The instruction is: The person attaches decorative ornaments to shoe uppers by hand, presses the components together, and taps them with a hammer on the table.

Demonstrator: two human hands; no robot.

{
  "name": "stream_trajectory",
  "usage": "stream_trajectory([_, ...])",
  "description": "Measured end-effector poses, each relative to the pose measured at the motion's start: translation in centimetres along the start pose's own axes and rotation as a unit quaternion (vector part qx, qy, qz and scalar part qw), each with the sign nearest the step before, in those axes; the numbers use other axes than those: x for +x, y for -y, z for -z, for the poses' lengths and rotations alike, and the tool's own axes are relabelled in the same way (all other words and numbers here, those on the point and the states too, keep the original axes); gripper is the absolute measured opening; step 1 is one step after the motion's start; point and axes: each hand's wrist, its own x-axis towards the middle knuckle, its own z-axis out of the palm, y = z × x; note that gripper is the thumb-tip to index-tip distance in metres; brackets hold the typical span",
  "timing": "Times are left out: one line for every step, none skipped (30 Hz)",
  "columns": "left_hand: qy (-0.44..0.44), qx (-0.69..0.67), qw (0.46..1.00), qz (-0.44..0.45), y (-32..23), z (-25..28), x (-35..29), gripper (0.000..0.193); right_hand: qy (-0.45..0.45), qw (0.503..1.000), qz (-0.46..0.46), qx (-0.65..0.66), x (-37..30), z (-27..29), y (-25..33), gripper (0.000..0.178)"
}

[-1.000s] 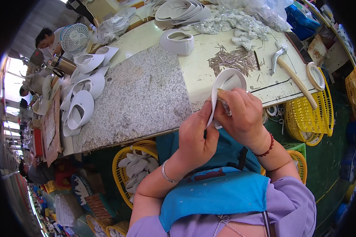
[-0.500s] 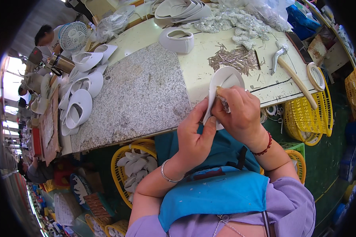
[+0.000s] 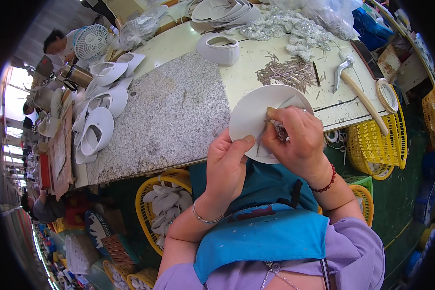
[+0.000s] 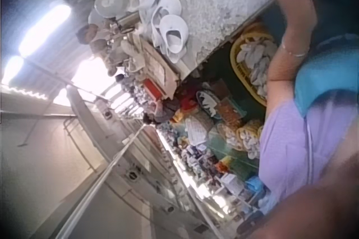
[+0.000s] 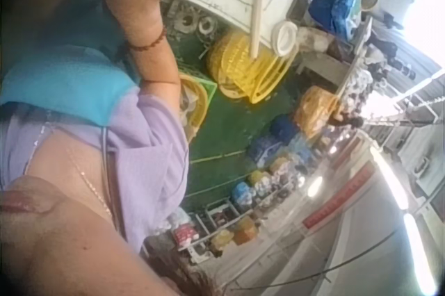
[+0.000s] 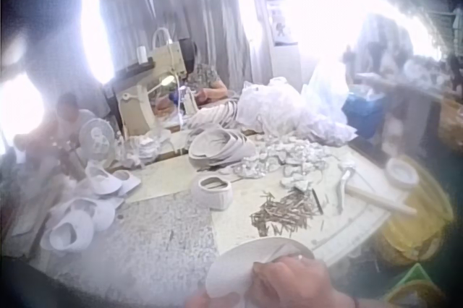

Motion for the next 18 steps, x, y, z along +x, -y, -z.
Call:
stream_trajectory([-0.001,0.002,1.0,0.004,0.01,0.01,0.03,0.028,0.0,1.0,0.0,0.0,0.03,0.05,0.0,0.02])
stream_trajectory([-0.002,0.004,1.0,0.009,0.04,0.01,0.07,0.028,0.001,1.0,-0.002,0.0,0.05,0.08,-0.01,0.02])
stream_trajectory([-0.002,0.004,1.0,0.009,0.0,-0.04,0.07,0.028,0.001,1.0,-0.003,0.001,0.09,0.14,0.03,0.02])
stream_trajectory([0.0,0.001,1.0,0.012,-0.04,-0.09,0.09,0.028,0.001,1.0,-0.003,0.001,0.09,0.22,0.06,0.02])
stream_trajectory([0.002,-0.002,1.0,0.016,-0.08,-0.12,0.1,0.028,0.011,1.0,-0.005,0.008,0.06,0.31,0.08,0.02])
stream_trajectory([0.002,-0.002,1.0,0.015,-0.1,-0.11,0.1,0.028,0.02,1.0,-0.007,0.015,0.02,0.36,0.1,0.021])
stream_trajectory([-0.004,0.001,1.0,0.019,-0.12,-0.07,0.11,0.028,0.02,1.0,-0.007,0.015,-0.01,0.37,0.15,0.021])
stream_trajectory([-0.011,0.005,1.0,0.023,-0.15,-0.05,0.1,0.028,0.017,1.0,-0.013,0.017,-0.05,0.36,0.19,0.021])
stream_trajectory([-0.011,0.005,1.0,0.023,-0.14,-0.06,0.07,0.028,0.014,1.0,-0.019,0.019,-0.08,0.35,0.21,0.021])
stream_trajectory([-0.014,0.005,1.0,0.022,-0.13,-0.08,0.02,0.028,0.014,1.0,-0.019,0.019,-0.07,0.3,0.24,0.021])
stream_trajectory([-0.018,0.004,1.0,0.022,-0.12,-0.09,-0.04,0.028,0.003,1.0,-0.016,0.017,-0.04,0.23,0.28,0.022])
stream_trajectory([-0.017,0.004,1.0,0.022,-0.1,-0.12,-0.06,0.028,-0.009,1.0,-0.012,0.015,-0.02,0.21,0.29,0.022])
stream_trajectory([-0.017,0.005,1.0,0.019,-0.07,-0.14,-0.09,0.027,-0.009,1.0,-0.013,0.014,-0.04,0.22,0.29,0.022])
stream_trajectory([-0.016,0.005,1.0,0.016,-0.03,-0.16,-0.14,0.027,-0.007,1.0,-0.015,0.012,-0.07,0.23,0.29,0.022])
stream_trajectory([-0.016,0.005,1.0,0.015,0.01,-0.13,-0.14,0.027,-0.006,1.0,-0.016,0.01,-0.06,0.21,0.26,0.022])
stream_trajectory([-0.015,0.01,1.0,0.012,0.1,-0.05,-0.14,0.027,-0.006,1.0,-0.016,0.01,-0.1,0.14,0.19,0.022])
stream_trajectory([-0.014,0.015,1.0,0.008,0.19,0.01,-0.13,0.028,-0.013,1.0,-0.015,0.011,-0.19,0.05,0.08,0.022])
stream_trajectory([-0.014,0.015,1.0,0.009,0.26,0.03,-0.06,0.028,-0.02,1.0,-0.014,0.012,-0.24,-0.03,-0.04,0.022])
